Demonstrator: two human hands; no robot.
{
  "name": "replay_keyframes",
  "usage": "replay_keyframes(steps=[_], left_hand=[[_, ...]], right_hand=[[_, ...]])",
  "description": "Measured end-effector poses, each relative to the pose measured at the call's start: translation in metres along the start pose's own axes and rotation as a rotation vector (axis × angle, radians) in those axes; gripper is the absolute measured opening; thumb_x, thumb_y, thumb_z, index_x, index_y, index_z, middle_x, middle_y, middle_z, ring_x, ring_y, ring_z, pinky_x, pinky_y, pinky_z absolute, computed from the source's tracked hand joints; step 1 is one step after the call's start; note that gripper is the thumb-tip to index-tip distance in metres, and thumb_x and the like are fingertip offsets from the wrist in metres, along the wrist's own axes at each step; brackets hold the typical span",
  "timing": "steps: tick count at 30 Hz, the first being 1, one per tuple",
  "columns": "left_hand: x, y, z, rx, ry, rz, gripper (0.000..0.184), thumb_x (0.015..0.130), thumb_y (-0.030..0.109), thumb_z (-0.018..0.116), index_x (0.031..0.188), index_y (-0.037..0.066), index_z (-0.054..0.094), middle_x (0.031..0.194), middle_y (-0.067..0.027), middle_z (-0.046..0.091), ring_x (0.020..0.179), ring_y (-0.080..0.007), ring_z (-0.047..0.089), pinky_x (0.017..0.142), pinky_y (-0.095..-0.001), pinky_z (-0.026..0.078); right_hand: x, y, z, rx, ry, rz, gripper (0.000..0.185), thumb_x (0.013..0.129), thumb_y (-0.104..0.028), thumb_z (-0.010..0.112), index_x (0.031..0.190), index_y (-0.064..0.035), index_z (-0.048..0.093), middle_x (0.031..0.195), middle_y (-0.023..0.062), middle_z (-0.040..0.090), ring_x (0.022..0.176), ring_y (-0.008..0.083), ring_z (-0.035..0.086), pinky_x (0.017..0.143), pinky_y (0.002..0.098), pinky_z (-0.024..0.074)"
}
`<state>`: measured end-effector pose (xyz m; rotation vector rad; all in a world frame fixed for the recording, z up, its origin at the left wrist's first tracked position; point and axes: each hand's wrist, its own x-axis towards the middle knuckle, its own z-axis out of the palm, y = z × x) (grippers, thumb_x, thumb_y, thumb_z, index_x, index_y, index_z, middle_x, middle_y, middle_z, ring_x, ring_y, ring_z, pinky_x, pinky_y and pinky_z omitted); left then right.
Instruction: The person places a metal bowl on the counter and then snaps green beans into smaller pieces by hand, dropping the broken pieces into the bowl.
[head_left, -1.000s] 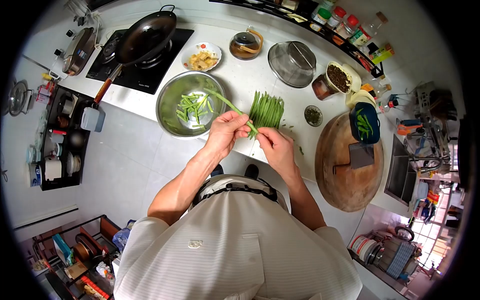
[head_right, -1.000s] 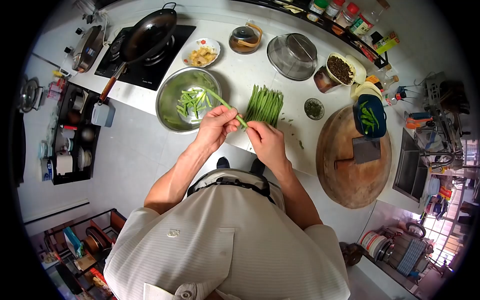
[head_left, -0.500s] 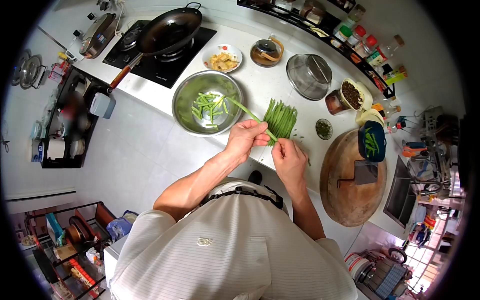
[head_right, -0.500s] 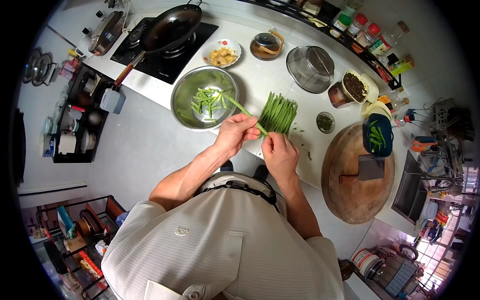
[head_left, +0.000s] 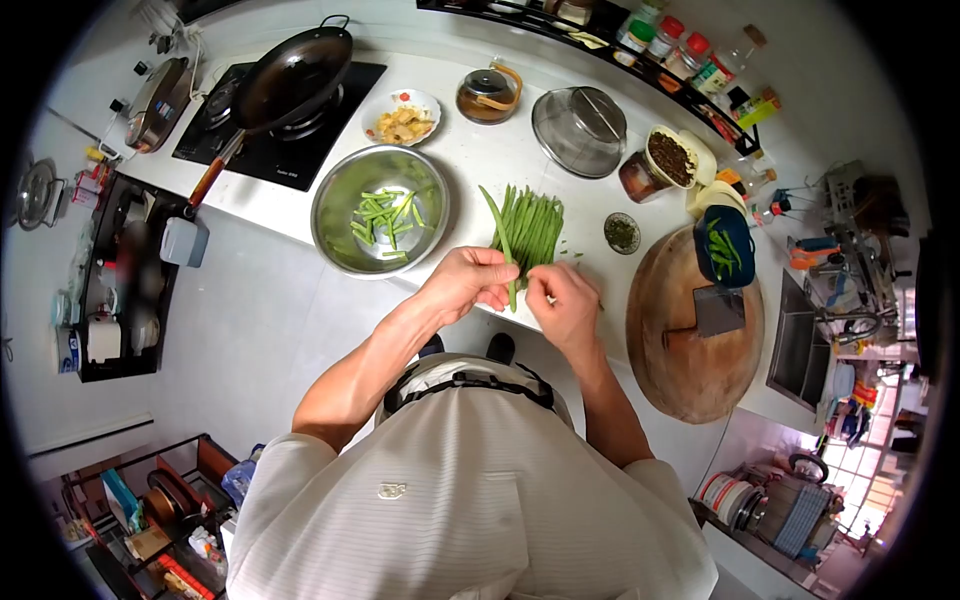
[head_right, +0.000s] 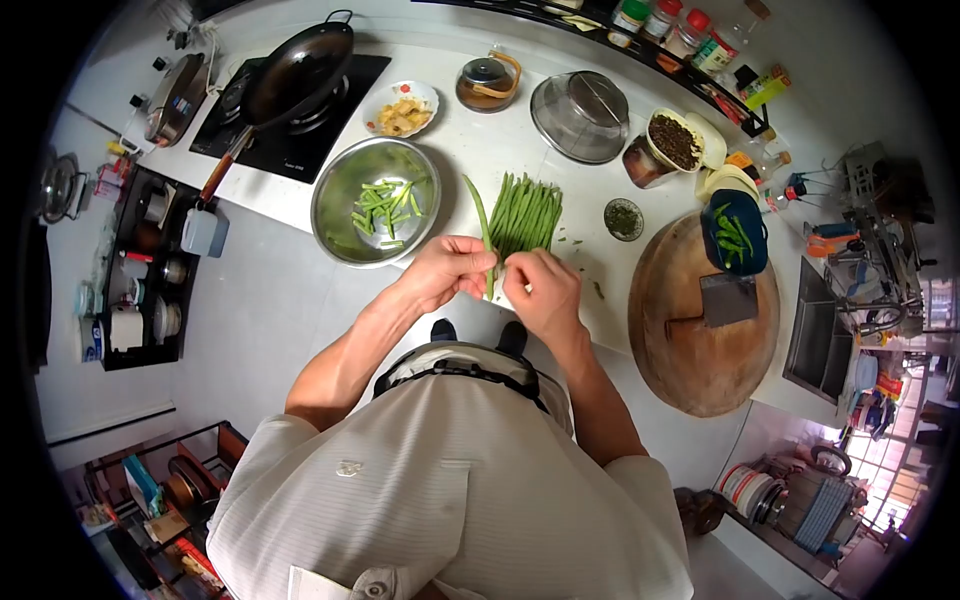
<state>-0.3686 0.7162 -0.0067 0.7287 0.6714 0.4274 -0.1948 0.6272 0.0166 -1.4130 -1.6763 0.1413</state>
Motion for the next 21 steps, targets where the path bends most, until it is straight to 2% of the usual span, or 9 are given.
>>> replay_keyframes(steps=[2, 5, 6, 10, 12, 13, 15, 16, 21], left_hand=[[-0.003, -0.002, 0.004, 0.031, -0.037, -0.033, 0.015, 0.092, 0.012, 0.072, 0.098, -0.002, 0.070, 0.076, -0.0061, 0.068, 0.059, -0.0138, 0.065, 0.055, -0.0264, 0.056], [-0.004, -0.006, 0.001, 0.095, -0.122, -0.072, 0.018, 0.092, 0.009, 0.070, 0.107, -0.002, 0.070, 0.079, -0.0063, 0.069, 0.062, -0.0140, 0.065, 0.057, -0.0270, 0.055], [-0.006, -0.006, 0.001, 0.169, -0.153, -0.089, 0.019, 0.092, 0.009, 0.070, 0.109, -0.001, 0.070, 0.080, -0.0065, 0.069, 0.063, -0.0135, 0.065, 0.058, -0.0268, 0.054], [-0.006, -0.002, 0.002, 0.328, -0.209, -0.111, 0.023, 0.093, 0.009, 0.068, 0.115, 0.001, 0.070, 0.084, -0.0066, 0.070, 0.067, -0.0116, 0.064, 0.062, -0.0260, 0.052], [-0.003, -0.004, 0.002, 0.362, -0.215, -0.110, 0.025, 0.094, 0.011, 0.067, 0.116, 0.001, 0.070, 0.083, -0.0050, 0.069, 0.068, -0.0104, 0.060, 0.062, -0.0257, 0.050], [-0.001, -0.002, 0.002, 0.363, -0.215, -0.115, 0.025, 0.094, 0.011, 0.067, 0.116, 0.001, 0.070, 0.083, -0.0050, 0.069, 0.068, -0.0104, 0.060, 0.062, -0.0257, 0.050], [0.002, 0.002, 0.005, 0.423, -0.246, -0.105, 0.024, 0.094, 0.011, 0.067, 0.115, 0.000, 0.071, 0.080, -0.0037, 0.067, 0.066, -0.0100, 0.056, 0.061, -0.0256, 0.047], [0.000, 0.007, 0.009, 0.441, -0.262, -0.089, 0.023, 0.095, 0.011, 0.066, 0.113, 0.000, 0.072, 0.079, -0.0030, 0.067, 0.065, -0.0098, 0.054, 0.060, -0.0254, 0.046], [0.004, 0.017, 0.009, 0.515, -0.255, -0.100, 0.019, 0.092, 0.011, 0.070, 0.108, 0.000, 0.074, 0.079, -0.0038, 0.069, 0.068, -0.0105, 0.057, 0.062, -0.0256, 0.047]], right_hand=[[-0.001, 0.016, -0.003, 0.081, 0.091, 0.219, 0.007, 0.079, -0.001, 0.068, 0.083, -0.0040, 0.063, 0.073, 0.0103, 0.062, 0.061, 0.0294, 0.061, 0.056, 0.0384, 0.0499], [-0.009, 0.055, -0.019, -0.099, 0.046, 0.234, 0.007, 0.080, -0.002, 0.069, 0.086, -0.0031, 0.065, 0.073, 0.0106, 0.062, 0.062, 0.0301, 0.062, 0.059, 0.0385, 0.0509], [-0.009, 0.064, -0.026, -0.314, -0.014, 0.108, 0.009, 0.082, -0.006, 0.070, 0.090, -0.0044, 0.068, 0.075, 0.0100, 0.064, 0.065, 0.0303, 0.063, 0.061, 0.0397, 0.0518], [-0.013, 0.067, -0.045, -0.377, -0.061, 0.093, 0.019, 0.082, -0.005, 0.071, 0.101, -0.0060, 0.070, 0.083, 0.0109, 0.066, 0.068, 0.0257, 0.065, 0.062, 0.0357, 0.0519], [-0.004, 0.038, -0.054, -0.262, -0.237, 0.333, 0.025, 0.081, -0.011, 0.071, 0.106, -0.0115, 0.070, 0.097, 0.0081, 0.066, 0.094, 0.0264, 0.064, 0.077, 0.0394, 0.0510], [0.002, 0.027, -0.055, -0.260, -0.237, 0.338, 0.025, 0.081, -0.011, 0.071, 0.106, -0.0115, 0.070, 0.097, 0.0081, 0.066, 0.094, 0.0264, 0.064, 0.077, 0.0394, 0.0510], [0.015, 0.008, -0.051, -0.311, -0.141, -0.229, 0.029, 0.077, -0.012, 0.073, 0.106, -0.0141, 0.070, 0.103, 0.0040, 0.064, 0.107, 0.0251, 0.059, 0.091, 0.0410, 0.0463], [0.017, -0.003, -0.047, -0.325, -0.168, -0.247, 0.023, 0.075, -0.013, 0.073, 0.098, -0.0145, 0.070, 0.101, 0.0004, 0.063, 0.110, 0.0256, 0.056, 0.098, 0.0445, 0.0408], [0.012, 0.013, -0.042, -0.236, -0.276, -0.326, 0.016, 0.078, -0.010, 0.070, 0.093, -0.0126, 0.068, 0.094, 0.0016, 0.062, 0.101, 0.0214, 0.057, 0.100, 0.0442, 0.0391]])
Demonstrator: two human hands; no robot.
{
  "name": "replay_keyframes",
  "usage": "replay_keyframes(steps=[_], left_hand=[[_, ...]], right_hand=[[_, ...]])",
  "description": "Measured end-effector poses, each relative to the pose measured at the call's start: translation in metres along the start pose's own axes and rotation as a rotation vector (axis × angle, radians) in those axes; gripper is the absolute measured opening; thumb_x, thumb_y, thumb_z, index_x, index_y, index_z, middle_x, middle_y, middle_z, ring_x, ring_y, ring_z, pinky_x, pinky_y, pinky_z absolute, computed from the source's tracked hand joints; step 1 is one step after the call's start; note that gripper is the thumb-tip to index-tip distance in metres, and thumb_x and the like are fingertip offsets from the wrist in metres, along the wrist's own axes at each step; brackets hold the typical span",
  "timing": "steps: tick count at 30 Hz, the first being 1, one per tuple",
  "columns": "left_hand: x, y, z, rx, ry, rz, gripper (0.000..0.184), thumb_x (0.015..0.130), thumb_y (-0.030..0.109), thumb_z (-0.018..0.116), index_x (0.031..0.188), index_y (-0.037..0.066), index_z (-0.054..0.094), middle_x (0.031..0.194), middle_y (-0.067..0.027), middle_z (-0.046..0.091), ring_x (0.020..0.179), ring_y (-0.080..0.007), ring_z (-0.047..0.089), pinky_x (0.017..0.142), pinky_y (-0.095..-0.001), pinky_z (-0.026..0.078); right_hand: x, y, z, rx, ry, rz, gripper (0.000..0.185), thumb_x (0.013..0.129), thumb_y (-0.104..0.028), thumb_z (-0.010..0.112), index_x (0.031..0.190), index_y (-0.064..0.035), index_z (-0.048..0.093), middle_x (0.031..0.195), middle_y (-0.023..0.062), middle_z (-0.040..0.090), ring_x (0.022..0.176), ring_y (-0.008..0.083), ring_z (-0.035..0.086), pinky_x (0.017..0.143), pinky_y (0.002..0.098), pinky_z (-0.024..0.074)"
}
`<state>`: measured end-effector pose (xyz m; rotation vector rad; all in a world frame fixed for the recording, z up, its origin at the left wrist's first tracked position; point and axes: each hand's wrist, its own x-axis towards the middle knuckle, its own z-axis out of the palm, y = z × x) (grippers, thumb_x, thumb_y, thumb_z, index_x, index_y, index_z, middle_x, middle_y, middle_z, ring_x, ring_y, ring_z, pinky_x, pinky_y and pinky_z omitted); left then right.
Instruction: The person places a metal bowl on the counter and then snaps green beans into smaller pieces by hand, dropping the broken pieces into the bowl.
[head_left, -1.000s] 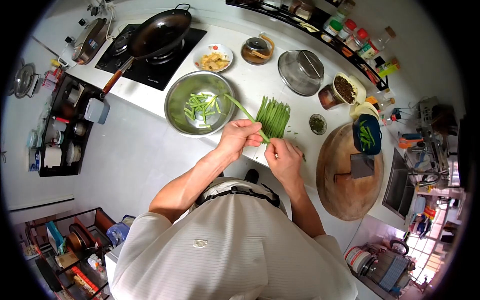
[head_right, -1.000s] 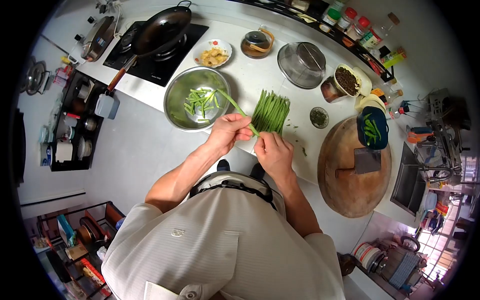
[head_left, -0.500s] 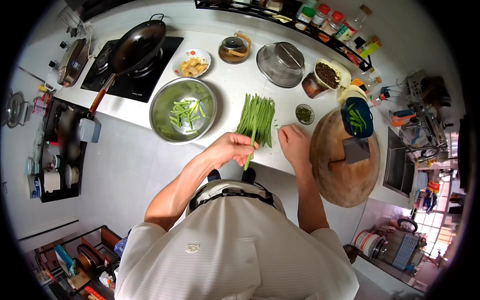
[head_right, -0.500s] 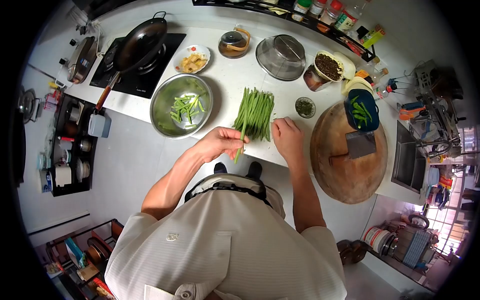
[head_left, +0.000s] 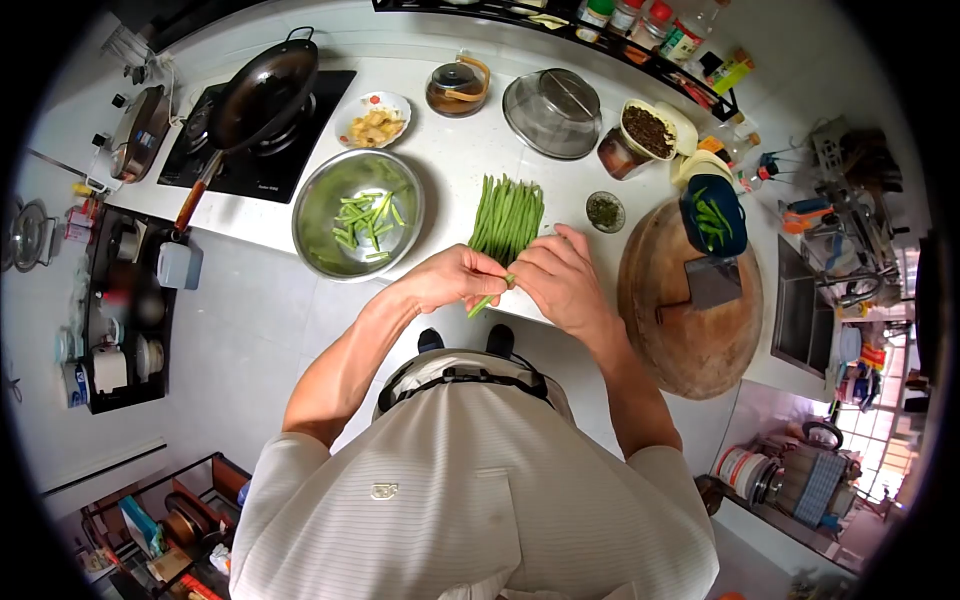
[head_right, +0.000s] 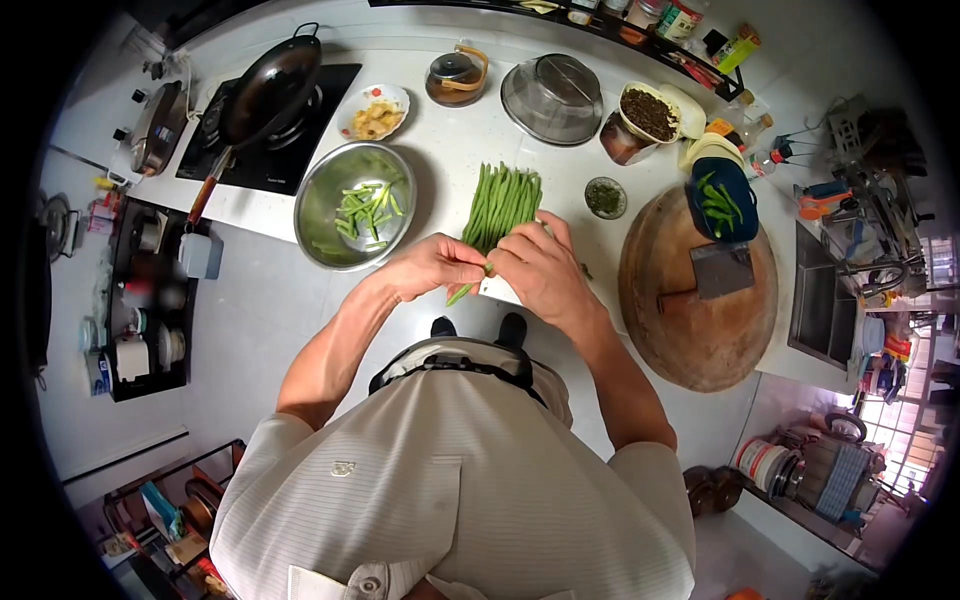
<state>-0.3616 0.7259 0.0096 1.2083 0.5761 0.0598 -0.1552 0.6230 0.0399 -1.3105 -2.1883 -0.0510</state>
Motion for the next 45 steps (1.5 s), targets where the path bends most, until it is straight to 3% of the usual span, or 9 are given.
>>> replay_keyframes(steps=[9, 12, 15, 18, 23, 32, 38, 42, 45], left_hand=[[-0.004, 0.010, 0.011, 0.807, 0.251, 0.201, 0.018, 0.085, 0.010, 0.077, 0.098, -0.002, 0.075, 0.085, -0.0100, 0.072, 0.075, -0.0169, 0.065, 0.073, -0.0339, 0.053], [0.008, -0.016, 0.010, 0.571, 0.380, 0.242, 0.017, 0.087, 0.011, 0.076, 0.098, -0.002, 0.075, 0.082, -0.0082, 0.072, 0.070, -0.0144, 0.062, 0.066, -0.0323, 0.050], [0.017, -0.030, 0.013, 0.088, 0.433, 0.035, 0.019, 0.093, 0.014, 0.072, 0.102, -0.002, 0.073, 0.082, -0.0054, 0.070, 0.064, -0.0075, 0.056, 0.057, -0.0236, 0.044], [0.024, -0.036, 0.007, -0.213, 0.455, 0.151, 0.019, 0.095, 0.015, 0.069, 0.101, -0.002, 0.073, 0.081, -0.0051, 0.070, 0.064, -0.0083, 0.056, 0.058, -0.0238, 0.045], [0.021, -0.020, -0.007, -0.642, 0.469, 0.225, 0.018, 0.102, 0.014, 0.057, 0.107, -0.001, 0.065, 0.090, -0.0081, 0.070, 0.075, -0.0139, 0.067, 0.072, -0.0271, 0.057], [0.025, -0.029, 0.015, -0.630, 0.156, 0.210, 0.023, 0.094, 0.003, 0.066, 0.117, -0.001, 0.065, 0.092, -0.0045, 0.067, 0.068, -0.0068, 0.054, 0.060, -0.0195, 0.044], [0.028, -0.036, 0.021, -0.499, 0.305, 0.206, 0.013, 0.094, 0.006, 0.068, 0.105, 0.000, 0.071, 0.088, -0.0030, 0.068, 0.065, -0.0067, 0.052, 0.058, -0.0198, 0.040], [0.023, -0.028, 0.023, -0.312, 0.439, 0.208, 0.016, 0.091, 0.011, 0.073, 0.103, 0.001, 0.071, 0.082, -0.0008, 0.067, 0.063, -0.0060, 0.049, 0.057, -0.0219, 0.039], [0.021, -0.022, 0.027, -0.216, 0.441, 0.173, 0.017, 0.090, 0.013, 0.075, 0.101, 0.001, 0.071, 0.081, 0.0002, 0.066, 0.062, -0.0054, 0.048, 0.056, -0.0220, 0.039]], right_hand=[[-0.015, 0.004, 0.015, 0.170, -0.099, 0.152, 0.010, 0.082, -0.008, 0.071, 0.091, -0.0055, 0.067, 0.088, 0.0063, 0.063, 0.090, 0.0273, 0.058, 0.083, 0.0386, 0.0480], [-0.021, 0.010, 0.028, 0.307, -0.012, 0.289, 0.010, 0.084, -0.008, 0.069, 0.093, -0.0035, 0.067, 0.088, 0.0100, 0.064, 0.088, 0.0308, 0.060, 0.077, 0.0408, 0.0495], [-0.023, 0.005, 0.038, 0.394, 0.037, 0.480, 0.011, 0.086, -0.009, 0.068, 0.094, -0.0015, 0.068, 0.087, 0.0133, 0.066, 0.085, 0.0336, 0.062, 0.075, 0.0423, 0.0499], [-0.025, -0.002, 0.047, 0.413, 0.043, 0.611, 0.013, 0.086, -0.009, 0.068, 0.094, 0.0005, 0.068, 0.087, 0.0157, 0.067, 0.083, 0.0358, 0.063, 0.076, 0.0417, 0.0503], [-0.033, -0.001, 0.057, 0.749, 0.050, 0.987, 0.018, 0.092, -0.013, 0.066, 0.100, 0.0026, 0.069, 0.087, 0.0089, 0.069, 0.082, 0.0165, 0.065, 0.077, 0.0306, 0.0507], [-0.033, 0.009, 0.067, 1.420, 0.148, 1.035, 0.020, 0.100, -0.015, 0.059, 0.104, 0.0022, 0.068, 0.087, 0.0046, 0.067, 0.081, 0.0117, 0.061, 0.079, 0.0270, 0.0508], [-0.024, 0.003, 0.060, 1.305, 0.036, 1.020, 0.022, 0.101, -0.018, 0.059, 0.103, 0.0009, 0.069, 0.086, 0.0033, 0.067, 0.080, 0.0108, 0.062, 0.078, 0.0269, 0.0509], [-0.019, -0.004, 0.057, 0.756, 0.269, 0.874, 0.021, 0.092, -0.010, 0.068, 0.110, -0.0001, 0.068, 0.091, 0.0065, 0.068, 0.082, 0.0139, 0.064, 0.075, 0.0283, 0.0521], [-0.011, -0.005, 0.041, 0.688, 0.296, 0.775, 0.026, 0.087, -0.006, 0.071, 0.112, -0.0019, 0.068, 0.093, 0.0073, 0.067, 0.082, 0.0154, 0.065, 0.073, 0.0296, 0.0523]])
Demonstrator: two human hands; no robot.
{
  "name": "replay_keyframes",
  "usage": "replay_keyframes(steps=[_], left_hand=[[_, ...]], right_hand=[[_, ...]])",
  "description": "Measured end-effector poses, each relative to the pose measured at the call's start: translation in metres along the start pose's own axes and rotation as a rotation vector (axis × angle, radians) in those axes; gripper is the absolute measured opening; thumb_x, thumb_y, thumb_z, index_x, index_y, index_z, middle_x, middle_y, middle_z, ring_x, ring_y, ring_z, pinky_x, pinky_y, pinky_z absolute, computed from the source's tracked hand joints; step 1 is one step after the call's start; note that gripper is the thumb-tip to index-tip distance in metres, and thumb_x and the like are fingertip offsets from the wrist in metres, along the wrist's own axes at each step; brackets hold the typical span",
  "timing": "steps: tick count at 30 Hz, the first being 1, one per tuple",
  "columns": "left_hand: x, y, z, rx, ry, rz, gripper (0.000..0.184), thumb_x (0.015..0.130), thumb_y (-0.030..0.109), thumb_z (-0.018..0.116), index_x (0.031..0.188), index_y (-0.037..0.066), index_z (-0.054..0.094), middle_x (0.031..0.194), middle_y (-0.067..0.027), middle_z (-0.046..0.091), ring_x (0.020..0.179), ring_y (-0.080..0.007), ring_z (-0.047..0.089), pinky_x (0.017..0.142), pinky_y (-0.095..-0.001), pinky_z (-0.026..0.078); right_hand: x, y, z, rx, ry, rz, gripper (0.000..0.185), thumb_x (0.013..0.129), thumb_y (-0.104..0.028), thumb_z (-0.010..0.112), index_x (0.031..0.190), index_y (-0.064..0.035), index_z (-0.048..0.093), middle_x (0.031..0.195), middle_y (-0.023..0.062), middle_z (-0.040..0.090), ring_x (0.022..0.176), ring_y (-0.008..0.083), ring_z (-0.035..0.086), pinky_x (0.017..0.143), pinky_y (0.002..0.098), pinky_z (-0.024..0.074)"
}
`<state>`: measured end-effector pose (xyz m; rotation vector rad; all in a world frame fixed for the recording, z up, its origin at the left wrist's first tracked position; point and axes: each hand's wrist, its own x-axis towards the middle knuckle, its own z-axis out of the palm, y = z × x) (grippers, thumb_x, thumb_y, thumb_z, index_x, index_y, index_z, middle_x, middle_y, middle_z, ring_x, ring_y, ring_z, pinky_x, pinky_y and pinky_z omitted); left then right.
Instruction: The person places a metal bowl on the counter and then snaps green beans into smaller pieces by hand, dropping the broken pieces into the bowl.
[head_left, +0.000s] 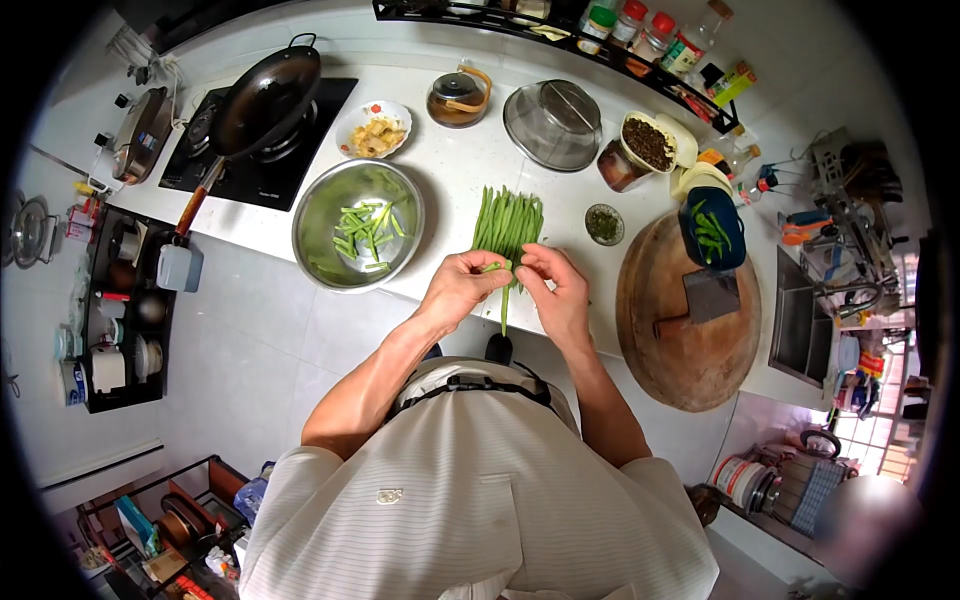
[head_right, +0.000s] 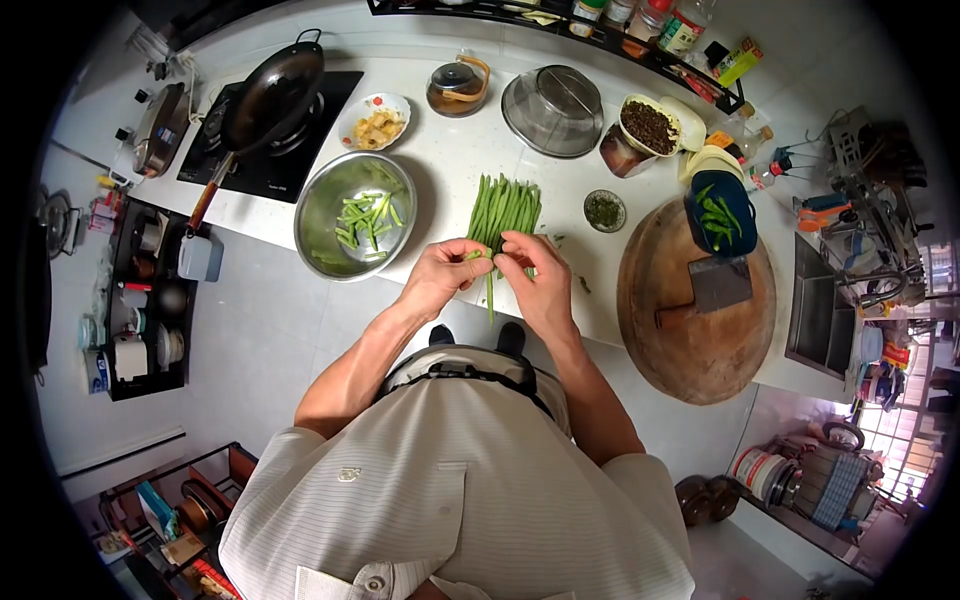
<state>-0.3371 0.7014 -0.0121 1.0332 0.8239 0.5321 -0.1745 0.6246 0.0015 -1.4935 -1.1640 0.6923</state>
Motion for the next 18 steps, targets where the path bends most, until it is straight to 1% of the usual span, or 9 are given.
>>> replay_keyframes(steps=[2, 5, 7, 8, 10, 11, 13, 14, 18], left_hand=[[-0.004, 0.009, 0.005, 0.032, -0.009, -0.011, 0.017, 0.089, 0.013, 0.075, 0.100, 0.002, 0.071, 0.079, 0.0008, 0.065, 0.062, -0.0052, 0.048, 0.056, -0.0219, 0.039], [-0.006, 0.014, 0.008, 0.104, -0.010, -0.013, 0.014, 0.090, 0.013, 0.075, 0.098, 0.002, 0.071, 0.077, 0.0013, 0.064, 0.062, -0.0051, 0.048, 0.056, -0.0214, 0.038], [0.001, 0.002, 0.003, -0.146, -0.079, -0.027, 0.011, 0.093, 0.010, 0.070, 0.099, 0.001, 0.070, 0.077, -0.0005, 0.064, 0.063, -0.0077, 0.054, 0.058, -0.0224, 0.043], [0.004, -0.002, 0.000, -0.146, -0.080, -0.027, 0.011, 0.093, 0.010, 0.070, 0.099, 0.001, 0.070, 0.077, -0.0005, 0.064, 0.063, -0.0077, 0.054, 0.058, -0.0224, 0.043], [0.008, -0.003, -0.003, -0.580, -0.116, -0.081, 0.010, 0.097, 0.009, 0.065, 0.102, 0.001, 0.069, 0.089, -0.0059, 0.069, 0.070, -0.0111, 0.061, 0.063, -0.0244, 0.050], [0.012, -0.005, -0.005, -0.581, -0.113, -0.078, 0.010, 0.097, 0.009, 0.065, 0.102, 0.001, 0.069, 0.089, -0.0059, 0.069, 0.070, -0.0111, 0.061, 0.063, -0.0244, 0.050], [0.017, -0.006, -0.007, -0.721, -0.098, -0.086, 0.010, 0.099, 0.008, 0.062, 0.103, 0.001, 0.067, 0.097, -0.0106, 0.071, 0.078, -0.0143, 0.065, 0.072, -0.0272, 0.057], [0.019, -0.006, -0.009, -0.728, -0.089, -0.099, 0.011, 0.100, 0.009, 0.060, 0.105, 0.001, 0.065, 0.103, -0.0144, 0.071, 0.088, -0.0179, 0.069, 0.080, -0.0295, 0.059], [0.017, 0.002, -0.003, -0.730, -0.041, -0.115, 0.012, 0.101, 0.009, 0.057, 0.110, 0.002, 0.062, 0.109, -0.0173, 0.070, 0.096, -0.0220, 0.070, 0.084, -0.0319, 0.060]], right_hand=[[0.003, -0.002, -0.003, 0.006, -0.004, -0.035, 0.025, 0.086, -0.006, 0.072, 0.111, -0.0019, 0.069, 0.093, 0.0071, 0.066, 0.081, 0.0154, 0.065, 0.072, 0.0300, 0.0517], [0.007, 0.000, -0.008, -0.103, -0.120, -0.195, 0.016, 0.086, -0.004, 0.070, 0.102, -0.0009, 0.067, 0.092, 0.0094, 0.065, 0.079, 0.0215, 0.065, 0.069, 0.0349, 0.0508], [0.007, 0.002, -0.006, -0.353, -0.014, -0.481, 0.009, 0.087, -0.002, 0.067, 0.095, -0.0008, 0.063, 0.088, 0.0128, 0.063, 0.077, 0.0305, 0.063, 0.067, 0.0408, 0.0492], [0.004, 0.002, -0.005, -0.353, -0.014, -0.480, 0.009, 0.087, -0.002, 0.067, 0.095, -0.0008, 0.063, 0.088, 0.0128, 0.063, 0.077, 0.0305, 0.063, 0.067, 0.0408, 0.0492], [-0.004, 0.003, -0.003, -0.301, -0.059, -0.299, 0.006, 0.088, -0.002, 0.064, 0.093, -0.0014, 0.059, 0.086, 0.0154, 0.061, 0.078, 0.0373, 0.060, 0.069, 0.0450, 0.0488], [-0.006, 0.007, -0.003, -0.300, -0.062, -0.302, 0.006, 0.088, -0.002, 0.064, 0.093, -0.0014, 0.059, 0.086, 0.0154, 0.061, 0.078, 0.0373, 0.060, 0.069, 0.0450, 0.0488], [-0.008, 0.017, -0.006, -0.372, -0.105, -0.206, 0.006, 0.089, -0.002, 0.062, 0.094, -0.0017, 0.058, 0.087, 0.0163, 0.061, 0.080, 0.0388, 0.061, 0.071, 0.0468, 0.0484], [-0.009, 0.021, -0.007, -0.372, -0.106, -0.205, 0.006, 0.089, -0.002, 0.062, 0.094, -0.0017, 0.058, 0.087, 0.0163, 0.061, 0.080, 0.0388, 0.061, 0.071, 0.0468, 0.0484], [-0.011, 0.034, -0.016, -0.518, -0.204, -0.132, 0.005, 0.090, -0.002, 0.057, 0.094, -0.0021, 0.060, 0.088, 0.0182, 0.062, 0.084, 0.0403, 0.062, 0.073, 0.0481, 0.0484]])
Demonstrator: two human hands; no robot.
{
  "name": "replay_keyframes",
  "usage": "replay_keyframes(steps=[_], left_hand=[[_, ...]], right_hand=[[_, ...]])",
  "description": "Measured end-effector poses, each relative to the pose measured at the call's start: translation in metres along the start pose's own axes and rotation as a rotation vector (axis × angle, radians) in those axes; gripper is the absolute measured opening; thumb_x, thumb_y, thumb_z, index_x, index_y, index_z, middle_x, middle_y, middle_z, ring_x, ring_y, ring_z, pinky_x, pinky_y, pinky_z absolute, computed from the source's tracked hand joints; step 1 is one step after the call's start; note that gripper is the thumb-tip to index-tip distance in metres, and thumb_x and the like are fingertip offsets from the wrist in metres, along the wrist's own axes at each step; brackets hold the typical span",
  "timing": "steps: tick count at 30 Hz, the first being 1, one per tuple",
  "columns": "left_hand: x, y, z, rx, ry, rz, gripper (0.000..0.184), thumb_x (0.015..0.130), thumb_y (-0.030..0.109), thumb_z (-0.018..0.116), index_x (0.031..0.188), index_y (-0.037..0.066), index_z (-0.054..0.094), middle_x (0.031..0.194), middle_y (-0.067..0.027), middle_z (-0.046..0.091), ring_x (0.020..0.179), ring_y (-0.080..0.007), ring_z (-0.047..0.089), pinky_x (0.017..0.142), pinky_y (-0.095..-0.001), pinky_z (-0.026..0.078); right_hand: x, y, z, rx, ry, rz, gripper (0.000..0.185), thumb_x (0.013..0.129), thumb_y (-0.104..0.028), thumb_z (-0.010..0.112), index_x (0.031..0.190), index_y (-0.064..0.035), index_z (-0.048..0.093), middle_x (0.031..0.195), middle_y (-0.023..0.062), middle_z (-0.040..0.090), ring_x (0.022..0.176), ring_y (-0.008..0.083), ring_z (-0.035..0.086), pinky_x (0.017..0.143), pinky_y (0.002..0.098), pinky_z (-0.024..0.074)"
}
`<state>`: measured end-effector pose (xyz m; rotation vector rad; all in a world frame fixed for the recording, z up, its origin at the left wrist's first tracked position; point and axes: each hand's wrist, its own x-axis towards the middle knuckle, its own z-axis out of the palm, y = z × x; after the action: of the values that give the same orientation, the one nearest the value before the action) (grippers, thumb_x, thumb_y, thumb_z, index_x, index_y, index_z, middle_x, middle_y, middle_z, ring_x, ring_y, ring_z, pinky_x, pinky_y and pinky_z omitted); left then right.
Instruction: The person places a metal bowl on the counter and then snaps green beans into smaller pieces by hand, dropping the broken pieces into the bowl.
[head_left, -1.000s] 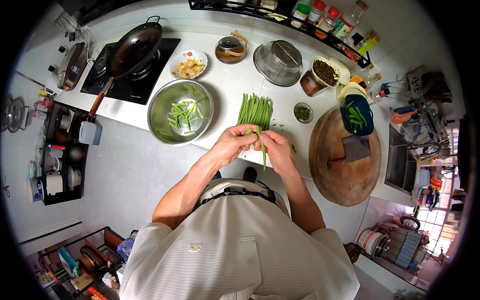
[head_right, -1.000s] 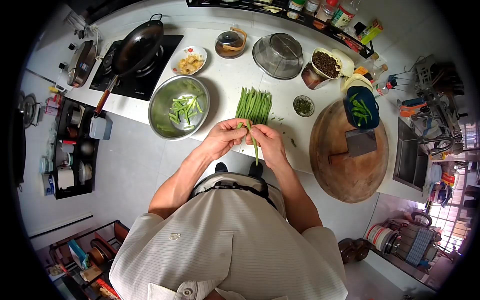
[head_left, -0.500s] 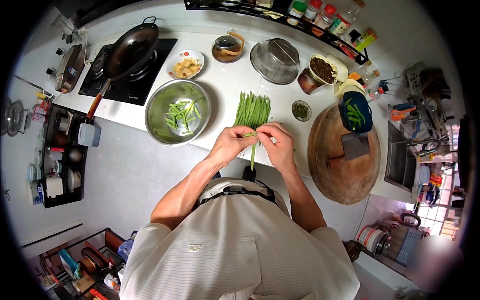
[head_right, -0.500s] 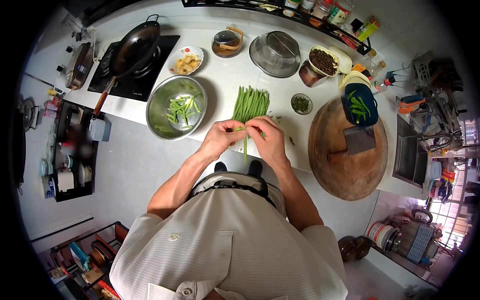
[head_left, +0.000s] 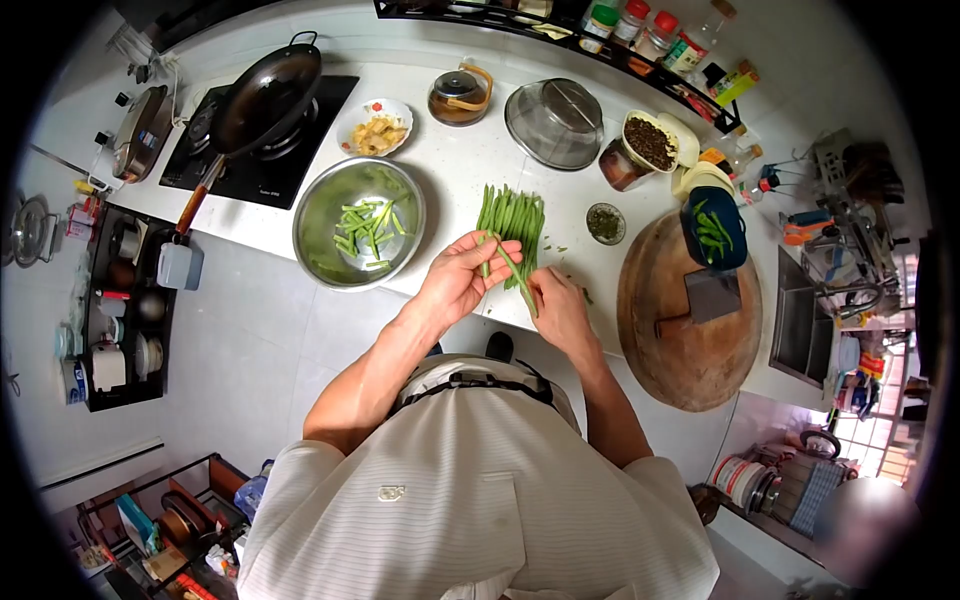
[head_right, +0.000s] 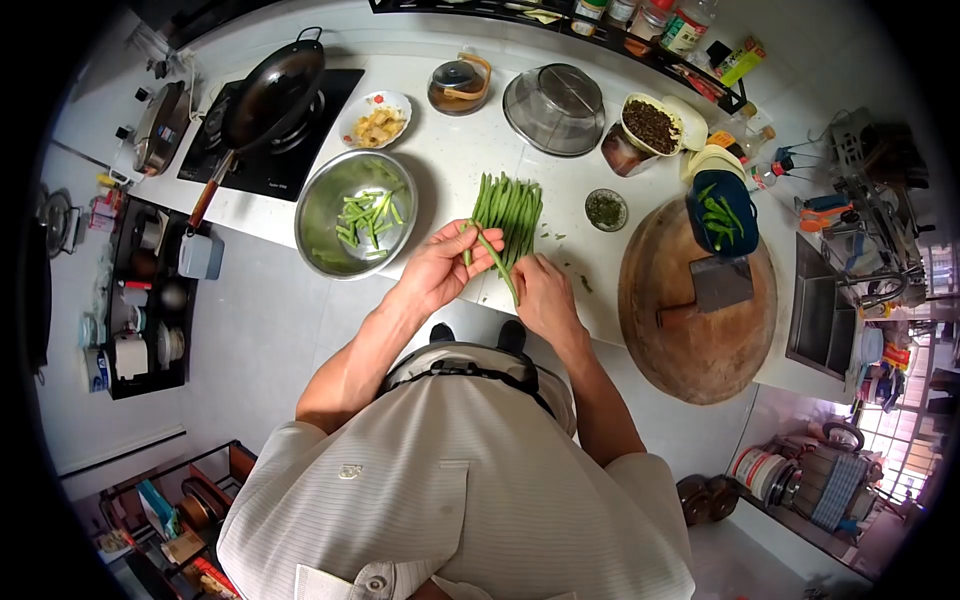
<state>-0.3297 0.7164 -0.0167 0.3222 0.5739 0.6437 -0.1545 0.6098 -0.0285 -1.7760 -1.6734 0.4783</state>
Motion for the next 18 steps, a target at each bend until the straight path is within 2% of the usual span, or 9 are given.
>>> replay_keyframes(steps=[2, 5, 7, 8, 11, 12, 13, 15, 18], left_hand=[[0.004, -0.003, -0.005, 0.004, -0.007, 0.009, 0.018, 0.104, 0.010, 0.050, 0.117, 0.000, 0.058, 0.116, -0.0205, 0.068, 0.106, -0.0289, 0.069, 0.091, -0.0363, 0.060], [0.002, -0.003, 0.000, 0.062, 0.024, 0.047, 0.017, 0.104, 0.010, 0.050, 0.117, 0.001, 0.058, 0.116, -0.0204, 0.068, 0.108, -0.0288, 0.068, 0.093, -0.0370, 0.059], [0.001, -0.004, 0.003, 0.071, 0.035, 0.071, 0.017, 0.104, 0.010, 0.050, 0.117, 0.002, 0.058, 0.117, -0.0205, 0.067, 0.109, -0.0289, 0.067, 0.094, -0.0370, 0.058], [0.002, -0.005, 0.005, 0.082, 0.043, 0.093, 0.018, 0.104, 0.009, 0.050, 0.118, 0.002, 0.058, 0.117, -0.0206, 0.067, 0.110, -0.0290, 0.067, 0.095, -0.0371, 0.058], [0.004, -0.009, 0.006, 0.059, 0.009, 0.107, 0.017, 0.104, 0.008, 0.049, 0.117, 0.003, 0.058, 0.118, -0.0211, 0.066, 0.112, -0.0299, 0.066, 0.096, -0.0380, 0.057], [0.004, -0.011, 0.005, 0.061, 0.006, 0.105, 0.017, 0.104, 0.008, 0.049, 0.117, 0.003, 0.058, 0.118, -0.0211, 0.066, 0.112, -0.0299, 0.066, 0.096, -0.0380, 0.057], [0.004, -0.012, 0.005, 0.048, -0.014, 0.108, 0.016, 0.104, 0.008, 0.049, 0.117, 0.003, 0.057, 0.119, -0.0214, 0.066, 0.113, -0.0301, 0.065, 0.097, -0.0387, 0.056], [0.003, -0.013, 0.006, 0.035, -0.034, 0.114, 0.016, 0.104, 0.008, 0.049, 0.117, 0.003, 0.057, 0.120, -0.0216, 0.065, 0.114, -0.0303, 0.064, 0.098, -0.0395, 0.056], [-0.002, -0.011, 0.007, 0.056, -0.047, 0.145, 0.015, 0.104, 0.008, 0.049, 0.117, 0.004, 0.056, 0.121, -0.0215, 0.065, 0.115, -0.0301, 0.063, 0.099, -0.0408, 0.054]], right_hand=[[-0.003, 0.010, 0.001, -0.033, -0.043, -0.001, 0.008, 0.090, -0.002, 0.056, 0.096, -0.0025, 0.061, 0.089, 0.0183, 0.062, 0.085, 0.0399, 0.062, 0.073, 0.0479, 0.0485], [-0.005, 0.015, -0.002, 0.012, 0.070, 0.037, 0.013, 0.091, -0.010, 0.059, 0.100, -0.0029, 0.066, 0.089, 0.0181, 0.065, 0.083, 0.0370, 0.065, 0.072, 0.0443, 0.0503], [0.000, -0.001, -0.015, 0.153, -0.022, 0.376, 0.021, 0.092, -0.020, 0.062, 0.100, -0.0025, 0.069, 0.086, 0.0182, 0.068, 0.078, 0.0331, 0.067, 0.071, 0.0407, 0.0518], [0.003, -0.015, -0.023, 0.183, -0.023, 0.413, 0.028, 0.094, -0.029, 0.062, 0.096, -0.0013, 0.069, 0.079, 0.0165, 0.067, 0.069, 0.0258, 0.067, 0.068, 0.0368, 0.0521], [0.008, -0.021, -0.010, 0.432, -0.056, 0.397, 0.031, 0.096, -0.031, 0.059, 0.096, -0.0014, 0.069, 0.076, 0.0129, 0.064, 0.066, 0.0201, 0.064, 0.065, 0.0355, 0.0507], [0.009, -0.018, -0.006, 0.410, -0.081, 0.333, 0.031, 0.098, -0.030, 0.058, 0.097, -0.0011, 0.068, 0.075, 0.0079, 0.063, 0.065, 0.0143, 0.060, 0.062, 0.0315, 0.0484], [0.010, -0.017, -0.002, 0.410, -0.078, 0.334, 0.031, 0.098, -0.030, 0.058, 0.097, -0.0011, 0.068, 0.075, 0.0079, 0.063, 0.065, 0.0143, 0.060, 0.062, 0.0315, 0.0484], [0.013, -0.018, 0.002, 0.666, -0.158, 0.425, 0.029, 0.098, -0.028, 0.057, 0.096, -0.0013, 0.068, 0.076, 0.0040, 0.064, 0.066, 0.0112, 0.058, 0.061, 0.0277, 0.0464], [0.012, -0.026, -0.001, 0.743, -0.167, 0.367, 0.024, 0.100, -0.022, 0.057, 0.096, -0.0009, 0.067, 0.077, -0.0001, 0.060, 0.067, 0.0075, 0.053, 0.060, 0.0229, 0.0408]])
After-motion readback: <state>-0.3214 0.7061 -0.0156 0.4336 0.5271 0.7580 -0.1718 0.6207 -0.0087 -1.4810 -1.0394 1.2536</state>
